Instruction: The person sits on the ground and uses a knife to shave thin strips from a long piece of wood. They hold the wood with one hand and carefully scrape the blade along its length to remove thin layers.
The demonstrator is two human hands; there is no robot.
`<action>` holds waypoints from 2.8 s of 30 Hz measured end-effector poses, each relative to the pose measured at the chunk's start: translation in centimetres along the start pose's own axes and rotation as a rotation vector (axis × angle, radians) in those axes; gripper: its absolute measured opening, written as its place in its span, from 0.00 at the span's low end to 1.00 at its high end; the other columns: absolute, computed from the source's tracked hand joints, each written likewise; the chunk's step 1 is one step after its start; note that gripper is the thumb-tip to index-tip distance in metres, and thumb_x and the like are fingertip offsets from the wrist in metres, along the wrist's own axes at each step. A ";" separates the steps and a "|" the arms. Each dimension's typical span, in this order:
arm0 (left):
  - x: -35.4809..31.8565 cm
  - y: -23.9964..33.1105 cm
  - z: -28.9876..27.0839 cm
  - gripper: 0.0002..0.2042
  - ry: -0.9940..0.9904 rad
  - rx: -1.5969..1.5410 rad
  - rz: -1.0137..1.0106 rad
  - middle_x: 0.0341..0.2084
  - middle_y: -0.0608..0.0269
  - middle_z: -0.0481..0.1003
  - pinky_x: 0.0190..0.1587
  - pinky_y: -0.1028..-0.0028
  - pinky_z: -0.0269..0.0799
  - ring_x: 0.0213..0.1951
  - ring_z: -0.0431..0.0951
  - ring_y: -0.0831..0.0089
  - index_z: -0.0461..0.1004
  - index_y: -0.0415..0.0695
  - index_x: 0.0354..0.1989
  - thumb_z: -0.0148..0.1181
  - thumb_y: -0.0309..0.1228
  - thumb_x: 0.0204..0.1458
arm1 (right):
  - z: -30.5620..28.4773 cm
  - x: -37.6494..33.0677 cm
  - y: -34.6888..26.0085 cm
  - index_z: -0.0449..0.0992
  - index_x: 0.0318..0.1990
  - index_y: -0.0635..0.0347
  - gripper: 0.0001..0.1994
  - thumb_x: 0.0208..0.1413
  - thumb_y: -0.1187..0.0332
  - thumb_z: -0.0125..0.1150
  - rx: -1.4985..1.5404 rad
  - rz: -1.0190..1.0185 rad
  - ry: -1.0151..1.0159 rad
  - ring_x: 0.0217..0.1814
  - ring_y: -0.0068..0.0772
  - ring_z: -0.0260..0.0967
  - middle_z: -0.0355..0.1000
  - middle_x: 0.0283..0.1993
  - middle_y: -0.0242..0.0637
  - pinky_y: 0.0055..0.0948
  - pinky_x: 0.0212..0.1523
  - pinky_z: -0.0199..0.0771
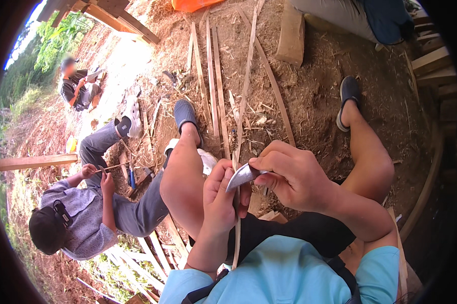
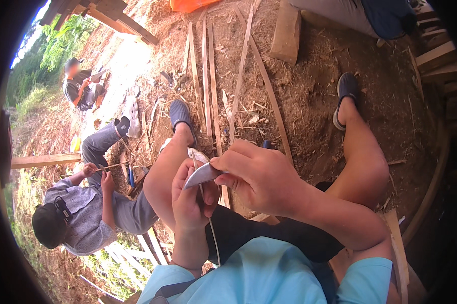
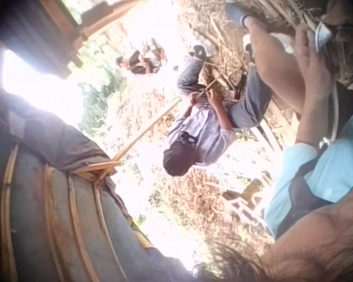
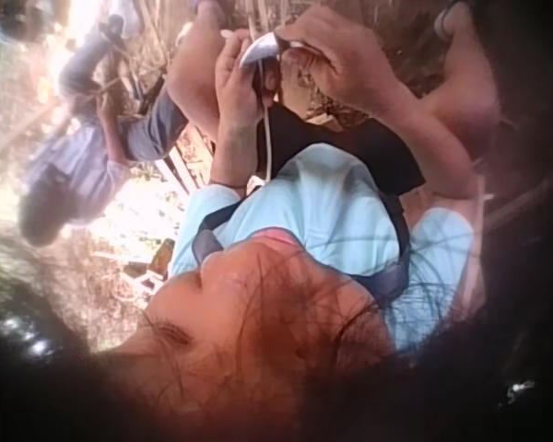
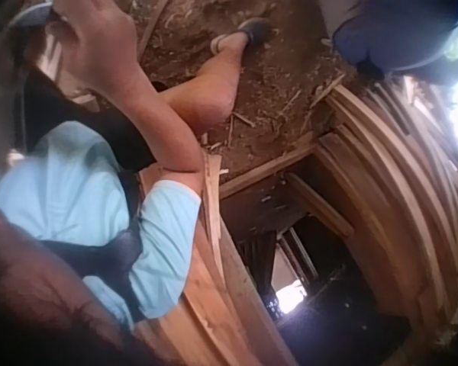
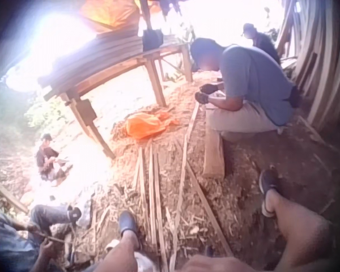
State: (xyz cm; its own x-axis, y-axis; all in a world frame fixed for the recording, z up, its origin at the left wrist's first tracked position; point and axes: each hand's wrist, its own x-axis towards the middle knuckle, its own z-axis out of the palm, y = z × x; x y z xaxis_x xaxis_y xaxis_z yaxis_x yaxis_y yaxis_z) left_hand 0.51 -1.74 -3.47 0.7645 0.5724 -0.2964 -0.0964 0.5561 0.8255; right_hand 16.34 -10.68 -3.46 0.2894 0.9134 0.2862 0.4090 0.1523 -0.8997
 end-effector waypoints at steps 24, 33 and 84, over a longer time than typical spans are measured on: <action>-0.7 0.4 0.7 0.11 0.099 0.048 -0.018 0.12 0.65 0.64 0.09 0.85 0.50 0.07 0.55 0.82 0.66 0.40 0.37 0.41 0.34 0.63 | 0.4 -0.3 -0.1 0.73 0.40 0.62 0.09 0.52 0.71 0.63 -0.014 -0.036 0.050 0.30 0.43 0.71 0.69 0.31 0.41 0.34 0.30 0.70; -0.2 0.3 1.3 0.10 0.140 0.054 -0.070 0.14 0.66 0.65 0.09 0.85 0.50 0.09 0.58 0.83 0.66 0.41 0.40 0.42 0.34 0.62 | -0.6 0.1 0.0 0.75 0.38 0.58 0.08 0.51 0.70 0.63 0.031 -0.024 -0.049 0.31 0.43 0.71 0.70 0.31 0.40 0.35 0.31 0.71; -0.8 0.4 1.0 0.16 0.299 0.333 0.289 0.19 0.67 0.69 0.12 0.89 0.50 0.13 0.61 0.88 0.65 0.39 0.42 0.41 0.43 0.65 | 0.4 0.4 -0.1 0.65 0.55 0.54 0.20 0.55 0.71 0.58 -0.146 0.026 -0.146 0.37 0.47 0.73 0.69 0.38 0.40 0.39 0.33 0.74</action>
State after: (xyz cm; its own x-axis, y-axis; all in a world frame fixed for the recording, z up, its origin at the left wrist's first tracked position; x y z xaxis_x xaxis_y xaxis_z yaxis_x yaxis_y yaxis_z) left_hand 0.53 -2.61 -2.44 0.5168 0.8479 -0.1187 -0.0311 0.1571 0.9871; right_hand 16.04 -10.17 -3.43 0.1775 0.9630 0.2027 0.5275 0.0808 -0.8457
